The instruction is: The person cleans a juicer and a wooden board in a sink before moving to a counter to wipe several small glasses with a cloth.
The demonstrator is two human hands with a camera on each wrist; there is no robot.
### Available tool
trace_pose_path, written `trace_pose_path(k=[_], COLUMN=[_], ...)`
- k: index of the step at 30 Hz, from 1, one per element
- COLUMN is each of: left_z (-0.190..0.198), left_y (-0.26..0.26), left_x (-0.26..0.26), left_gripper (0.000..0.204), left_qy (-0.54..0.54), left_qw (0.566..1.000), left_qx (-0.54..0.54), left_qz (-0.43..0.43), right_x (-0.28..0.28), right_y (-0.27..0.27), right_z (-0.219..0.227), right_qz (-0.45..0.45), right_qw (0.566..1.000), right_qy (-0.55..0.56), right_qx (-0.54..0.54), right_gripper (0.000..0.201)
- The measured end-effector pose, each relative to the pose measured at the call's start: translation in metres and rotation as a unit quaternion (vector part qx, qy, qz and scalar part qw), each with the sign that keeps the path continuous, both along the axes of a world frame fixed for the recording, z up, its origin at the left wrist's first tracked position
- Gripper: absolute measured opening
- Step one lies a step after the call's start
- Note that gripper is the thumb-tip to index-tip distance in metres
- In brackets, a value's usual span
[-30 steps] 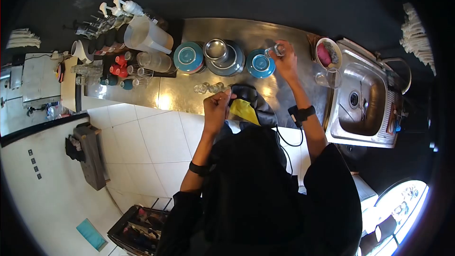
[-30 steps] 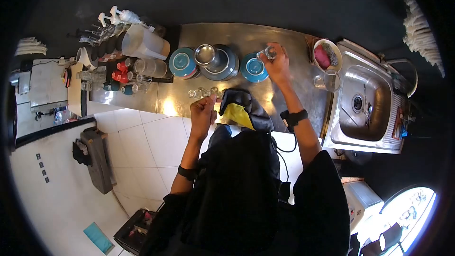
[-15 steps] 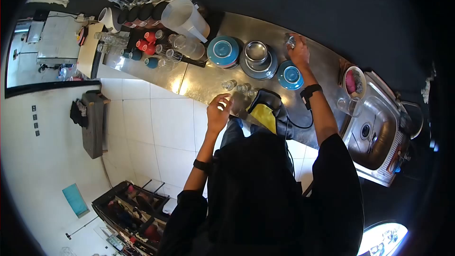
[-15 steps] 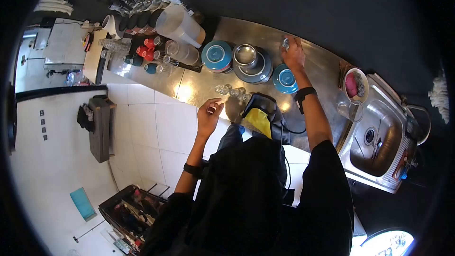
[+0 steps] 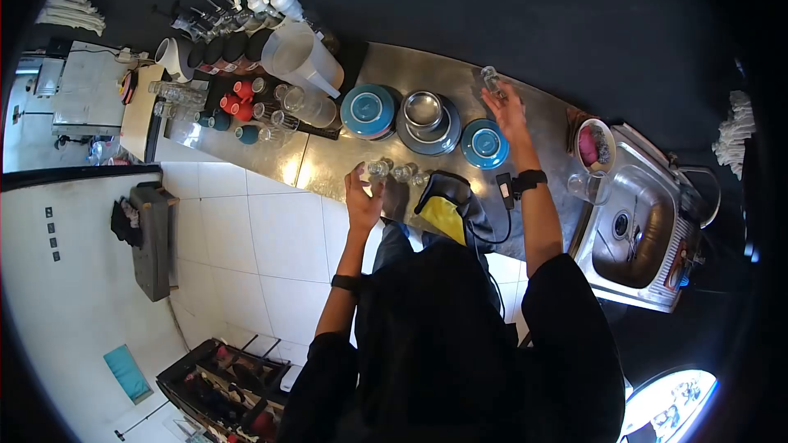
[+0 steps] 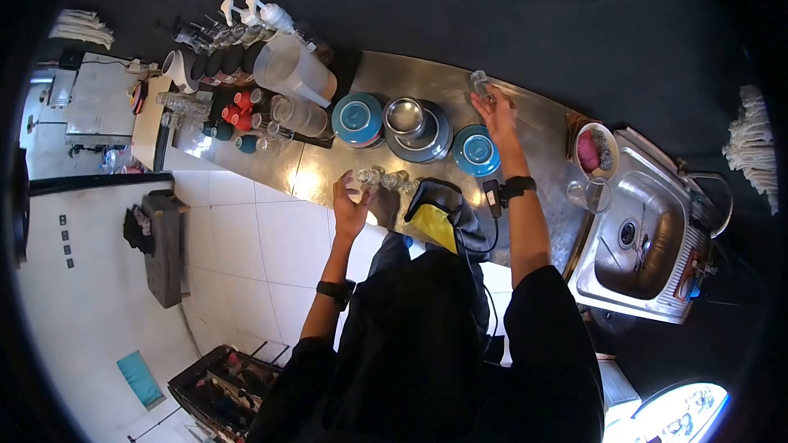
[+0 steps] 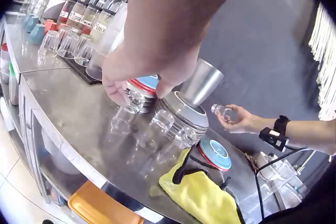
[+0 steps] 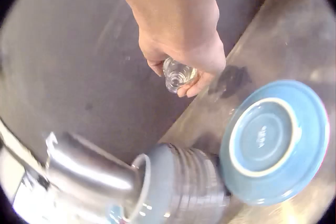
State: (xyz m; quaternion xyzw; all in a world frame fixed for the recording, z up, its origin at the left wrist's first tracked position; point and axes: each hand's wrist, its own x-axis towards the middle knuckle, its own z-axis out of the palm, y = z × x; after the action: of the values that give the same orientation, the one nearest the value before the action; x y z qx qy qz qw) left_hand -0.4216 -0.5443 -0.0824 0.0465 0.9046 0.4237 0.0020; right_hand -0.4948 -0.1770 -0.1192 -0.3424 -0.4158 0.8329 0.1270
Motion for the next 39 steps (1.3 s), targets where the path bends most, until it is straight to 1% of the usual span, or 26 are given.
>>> trace_pose_path(k=[1,2,3,4,5,6,8,9,11,14,16,18,19,21,22,24,25,27,29,32,33,34,35,36,38,39], left_z=[-0.004,-0.008,-0.014,-0.013,-0.013,-0.028,-0.028,-0.027,-0.026,-0.025,-0.028,-0.030,-0.034,-0.040,-0.037,-0.032,-0.034,-0.036,-0.029,-0.023,-0.024,-0.026,-0.029,-0.029,-0.018,-0.018], left_y=[-0.001,0.000,0.000,-0.001,0.000,-0.004,-0.005,-0.004,-0.003,-0.003,-0.003,-0.007,-0.010,-0.016,-0.019,-0.024,-0.028,-0.040,-0.059,-0.095,-0.110,-0.123,-0.135,-0.146,-0.162,-0.169], left_x=[-0.001,-0.003,-0.005,-0.007,-0.007,-0.009,-0.013,-0.015,-0.018,-0.022,-0.022,-0.024,-0.025,-0.027,-0.028,-0.033,-0.035,-0.035,-0.036,-0.042,-0.045,-0.049,-0.054,-0.061,-0.074,-0.079], left_gripper=[0.059,0.059,0.059,0.060,0.059,0.056,0.052,0.052,0.045,0.041,0.039,0.037,0.037,0.036,0.036,0.037,0.037,0.038,0.038,0.039,0.039,0.039,0.039,0.039,0.039,0.039], left_qy=[0.002,0.001,-0.016,-0.031,-0.040,-0.033,-0.027,-0.023,-0.025,-0.017,-0.047,-0.016,-0.018,0.018,0.014,-0.022,-0.025,-0.044,-0.042,-0.037,-0.054,-0.072,-0.028,-0.008,0.003,0.003], left_qw=[1.000,1.000,1.000,0.999,0.999,0.998,0.999,0.999,0.997,0.996,0.996,0.997,0.997,0.996,0.996,0.991,0.990,0.987,0.987,0.986,0.988,0.989,0.990,0.990,0.991,0.991], left_qx=[-0.007,-0.008,0.010,0.025,0.009,0.052,-0.031,-0.034,-0.058,-0.069,-0.060,-0.043,-0.042,-0.017,-0.013,-0.044,-0.038,-0.031,-0.008,0.037,0.045,0.051,0.068,0.067,0.055,0.057], left_qz=[-0.006,-0.003,-0.008,-0.009,-0.010,-0.016,-0.035,-0.028,-0.035,-0.047,-0.041,-0.062,-0.063,-0.088,-0.092,-0.124,-0.131,-0.153,-0.157,-0.156,-0.140,-0.123,-0.124,-0.126,-0.120,-0.124], right_x=[0.005,0.011,0.017,0.022,0.027,0.033,0.044,0.048,0.062,0.088,0.106,0.121,0.128,0.133,0.129,0.114,0.104,0.079,0.055,0.025,0.015,0.007,0.001,-0.002,-0.009,-0.013], right_y=[0.001,0.002,0.004,0.005,0.002,0.000,-0.004,-0.011,-0.022,-0.037,-0.053,-0.074,-0.084,-0.111,-0.126,-0.155,-0.172,-0.209,-0.240,-0.287,-0.300,-0.313,-0.324,-0.334,-0.353,-0.360], right_z=[0.004,0.007,0.012,0.016,0.020,0.025,0.041,0.052,0.073,0.091,0.105,0.118,0.124,0.138,0.138,0.135,0.140,0.148,0.140,0.112,0.099,0.085,0.071,0.055,0.024,0.016], right_qz=[-0.001,-0.001,0.004,0.054,0.104,0.116,0.117,0.124,0.087,0.062,0.047,0.030,0.066,0.124,0.120,0.213,0.208,0.265,0.301,0.304,0.302,0.323,0.344,0.342,0.324,0.323], right_qw=[0.992,0.966,0.966,0.964,0.960,0.956,0.983,0.981,0.995,0.996,0.996,0.996,0.991,0.968,0.968,0.944,0.944,0.903,0.843,0.825,0.824,0.805,0.784,0.783,0.753,0.759], right_qy=[0.054,0.106,0.105,0.117,0.130,0.131,0.104,0.108,0.048,0.055,0.066,0.079,0.066,0.021,0.015,0.036,0.030,0.039,-0.018,-0.014,-0.020,-0.035,-0.049,-0.053,-0.077,-0.101], right_qx=[-0.118,-0.234,-0.238,-0.231,-0.227,-0.236,-0.098,-0.102,0.009,0.020,0.027,0.031,0.096,0.218,0.221,0.251,0.256,0.335,0.445,0.476,0.478,0.497,0.515,0.516,0.568,0.557], right_gripper=[0.026,0.027,0.027,0.028,0.029,0.029,0.030,0.030,0.032,0.038,0.040,0.042,0.042,0.042,0.042,0.041,0.041,0.042,0.045,0.048,0.048,0.045,0.043,0.043,0.045,0.040])
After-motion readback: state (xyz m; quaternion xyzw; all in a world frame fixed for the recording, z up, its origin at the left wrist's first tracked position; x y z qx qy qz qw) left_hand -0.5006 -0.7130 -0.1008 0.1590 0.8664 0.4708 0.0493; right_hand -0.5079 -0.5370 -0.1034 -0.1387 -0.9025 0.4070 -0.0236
